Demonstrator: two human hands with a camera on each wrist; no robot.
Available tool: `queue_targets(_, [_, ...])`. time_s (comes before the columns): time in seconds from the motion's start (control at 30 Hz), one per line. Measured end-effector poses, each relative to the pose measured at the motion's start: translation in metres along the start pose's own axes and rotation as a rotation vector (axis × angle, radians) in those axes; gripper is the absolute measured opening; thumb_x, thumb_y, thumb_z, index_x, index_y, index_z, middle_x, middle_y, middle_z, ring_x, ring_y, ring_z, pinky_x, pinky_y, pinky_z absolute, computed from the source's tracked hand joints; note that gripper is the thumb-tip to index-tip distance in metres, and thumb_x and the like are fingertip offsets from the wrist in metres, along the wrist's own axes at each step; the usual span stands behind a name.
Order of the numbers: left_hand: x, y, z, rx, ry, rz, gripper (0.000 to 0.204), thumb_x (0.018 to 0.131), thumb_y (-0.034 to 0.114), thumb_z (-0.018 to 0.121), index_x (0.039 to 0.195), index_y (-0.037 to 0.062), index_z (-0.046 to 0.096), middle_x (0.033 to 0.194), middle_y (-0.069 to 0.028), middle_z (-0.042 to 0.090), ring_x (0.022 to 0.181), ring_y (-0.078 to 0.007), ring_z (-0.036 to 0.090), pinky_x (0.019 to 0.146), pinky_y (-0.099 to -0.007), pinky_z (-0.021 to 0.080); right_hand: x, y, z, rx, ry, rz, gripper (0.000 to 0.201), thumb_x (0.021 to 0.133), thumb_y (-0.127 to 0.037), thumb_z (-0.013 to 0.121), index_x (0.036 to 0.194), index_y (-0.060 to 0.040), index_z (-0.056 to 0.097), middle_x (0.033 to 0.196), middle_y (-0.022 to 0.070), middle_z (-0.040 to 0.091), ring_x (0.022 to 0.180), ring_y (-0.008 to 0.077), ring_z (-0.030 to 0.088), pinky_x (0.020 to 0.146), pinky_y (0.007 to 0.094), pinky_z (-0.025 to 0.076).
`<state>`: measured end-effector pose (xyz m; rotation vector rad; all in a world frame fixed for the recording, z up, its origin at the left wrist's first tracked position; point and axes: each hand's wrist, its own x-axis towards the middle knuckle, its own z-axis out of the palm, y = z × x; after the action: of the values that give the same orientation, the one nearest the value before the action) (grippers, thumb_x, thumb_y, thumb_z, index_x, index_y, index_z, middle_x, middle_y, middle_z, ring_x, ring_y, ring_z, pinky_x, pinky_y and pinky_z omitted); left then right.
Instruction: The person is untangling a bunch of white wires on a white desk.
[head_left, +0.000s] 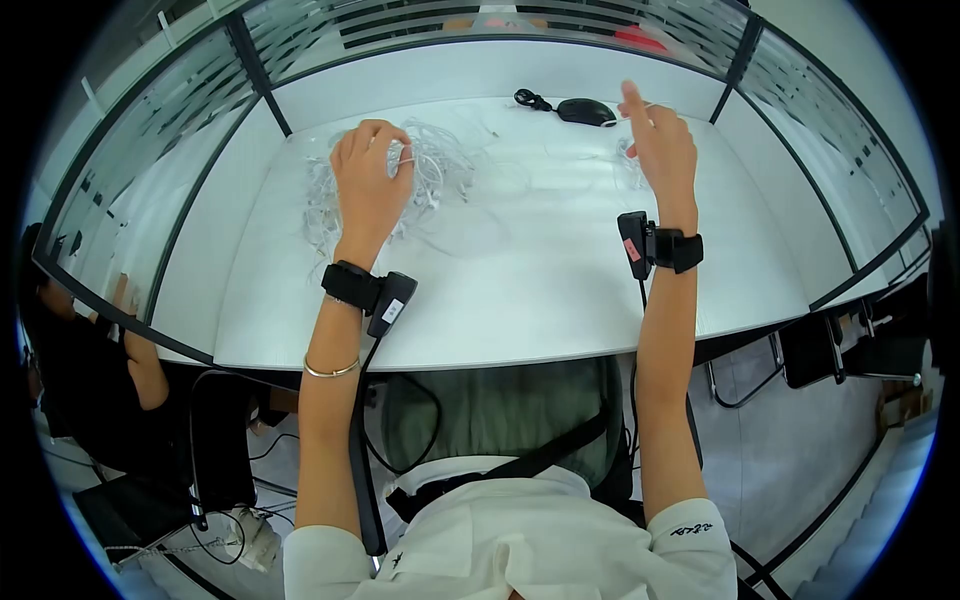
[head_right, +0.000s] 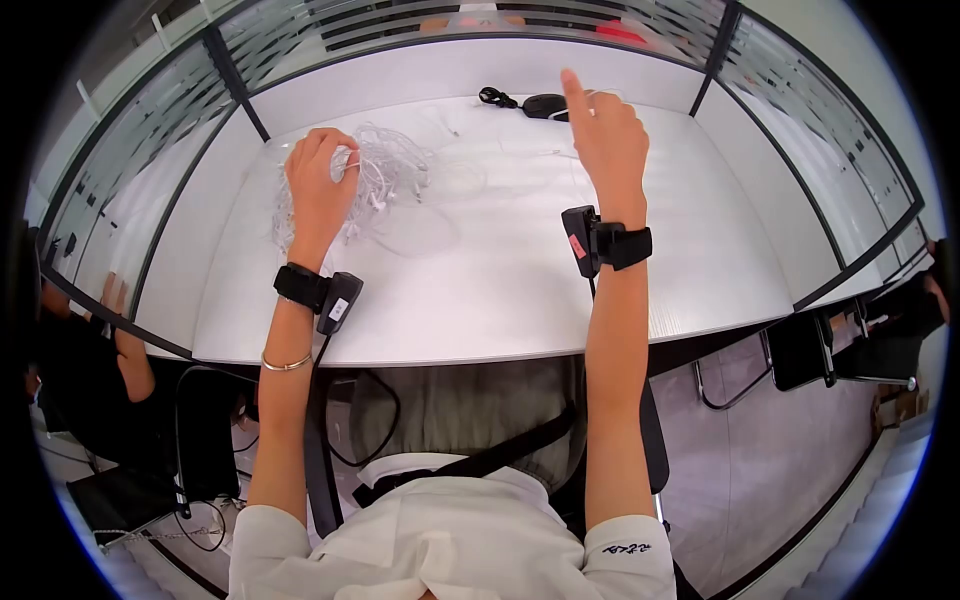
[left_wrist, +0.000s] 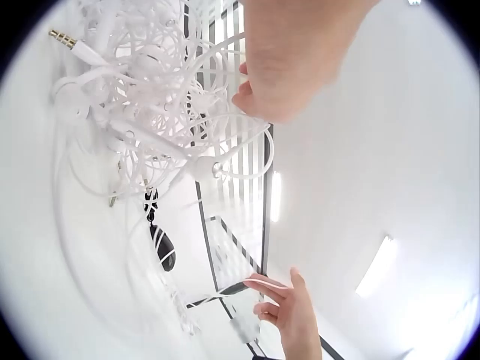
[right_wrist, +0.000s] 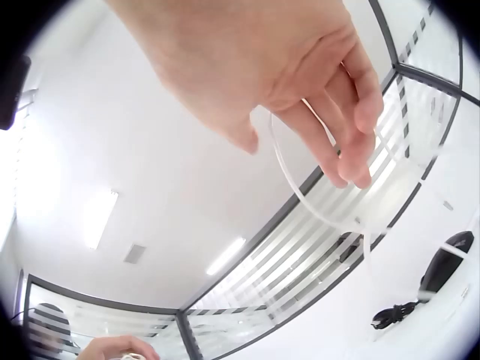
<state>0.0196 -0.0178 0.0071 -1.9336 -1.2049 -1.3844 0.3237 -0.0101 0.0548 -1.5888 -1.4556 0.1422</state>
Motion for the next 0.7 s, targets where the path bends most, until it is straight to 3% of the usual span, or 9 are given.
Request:
queue_targets(0.1, [0.001,0.005,-0.006,-0.130,-0.137,-0.021,0.014,0.072,-0.003,0.057,0.080,0.0080,0.056,0.079,-0.0022,0.057,0.076,-0.0207,0.056,0.082,-0.0337,0.039,-0.003,0.012,0.017,0.172,-0.390,-0.242,0.061,0.085,-0.057,0.056,0.096,0.0020,0.067,0.112,0.0166,0.063,0.094,0.0233,0.063,0.085,0.0313,0.047])
queue_targets(0.13, [0.000,0.006,-0.007,-0.182,-0.202,-0.034,0.016,0.071,-0.005,0.056,0.081,0.0080,0.056,0.078,-0.0022,0.058,0.074,-0.0205,0.056,0.081,-0.0324,0.039,-0.009,0.011,0.016,0.101,-0.569,-0.347,0.042,0.086,-0.039,0.064,0.104,-0.0015,0.062,0.140,0.0128,0.046,0.112,0.0230,0.055,0.090,0.0321,0.045])
queue_targets(0.17, [-0.001,0.007,-0.005,-0.211,-0.211,-0.033,0.016,0.070,-0.006,0.054,0.080,0.0073,0.055,0.074,-0.0028,0.059,0.070,-0.0206,0.056,0.078,-0.0303,0.041,-0.013,0.007,0.018,0.151,-0.737,-0.409,0.041,0.088,-0.040,0.062,0.098,-0.0010,0.062,0.144,0.0139,0.041,0.120,0.0254,0.050,0.099,0.0330,0.040])
queue_targets(0.23, [-0.005,0.011,-0.004,-0.229,-0.298,-0.120,0.015,0.072,-0.006,0.053,0.080,0.0064,0.054,0.070,-0.0040,0.060,0.071,-0.0201,0.058,0.072,-0.0308,0.043,-0.023,-0.009,0.011,0.073,-0.945,-0.371,0.039,0.089,-0.039,0.060,0.097,-0.0011,0.062,0.144,0.0140,0.040,0.120,0.0250,0.050,0.098,0.0325,0.041])
queue_targets(0.27, [-0.005,0.013,-0.004,-0.294,-0.347,-0.178,0.015,0.072,-0.006,0.053,0.081,0.0062,0.054,0.070,-0.0042,0.061,0.072,-0.0201,0.059,0.071,-0.0310,0.043,-0.024,-0.001,0.016,0.123,-0.970,-0.382,0.043,0.091,-0.043,0.056,0.091,-0.0002,0.064,0.128,0.0144,0.056,0.112,0.0219,0.055,0.091,0.0298,0.044])
queue_targets(0.37, [-0.005,0.015,-0.003,-0.481,-0.468,-0.341,0.015,0.072,-0.006,0.052,0.082,0.0052,0.054,0.071,-0.0047,0.060,0.075,-0.0187,0.060,0.068,-0.0306,0.045,-0.020,-0.008,0.011,-0.068,-1.056,-0.189,0.053,0.092,-0.048,0.051,0.084,0.0019,0.066,0.102,0.0120,0.066,0.097,0.0190,0.061,0.078,0.0294,0.046])
queue_targets(0.4, [-0.006,0.014,-0.001,-0.543,-0.498,-0.389,0.015,0.073,-0.006,0.052,0.083,0.0044,0.054,0.073,-0.0047,0.059,0.076,-0.0176,0.060,0.069,-0.0299,0.045,-0.026,-0.017,0.002,-0.119,-1.014,-0.218,0.058,0.091,-0.051,0.049,0.081,0.0033,0.068,0.078,0.0096,0.064,0.075,0.0181,0.065,0.067,0.0311,0.046])
queue_targets(0.53, [-0.007,0.024,0.000,-0.501,-0.541,-0.362,0.016,0.073,-0.006,0.054,0.086,0.0024,0.052,0.081,-0.0059,0.059,0.077,-0.0169,0.059,0.073,-0.0289,0.046,-0.043,-0.026,-0.008,-0.166,-0.864,-0.252,0.051,0.091,-0.046,0.052,0.075,0.0009,0.066,0.068,0.0099,0.064,0.050,0.0178,0.059,0.055,0.0290,0.046])
queue_targets(0.7, [-0.014,0.025,0.011,-0.607,-0.435,-0.257,0.015,0.072,-0.008,0.056,0.083,0.0010,0.050,0.083,-0.0067,0.055,0.076,-0.0178,0.057,0.079,-0.0310,0.048,-0.054,-0.049,0.026,0.047,-0.710,-0.424,0.046,0.088,-0.046,0.055,0.077,-0.0022,0.064,0.065,0.0061,0.063,0.049,0.0145,0.058,0.050,0.0264,0.044])
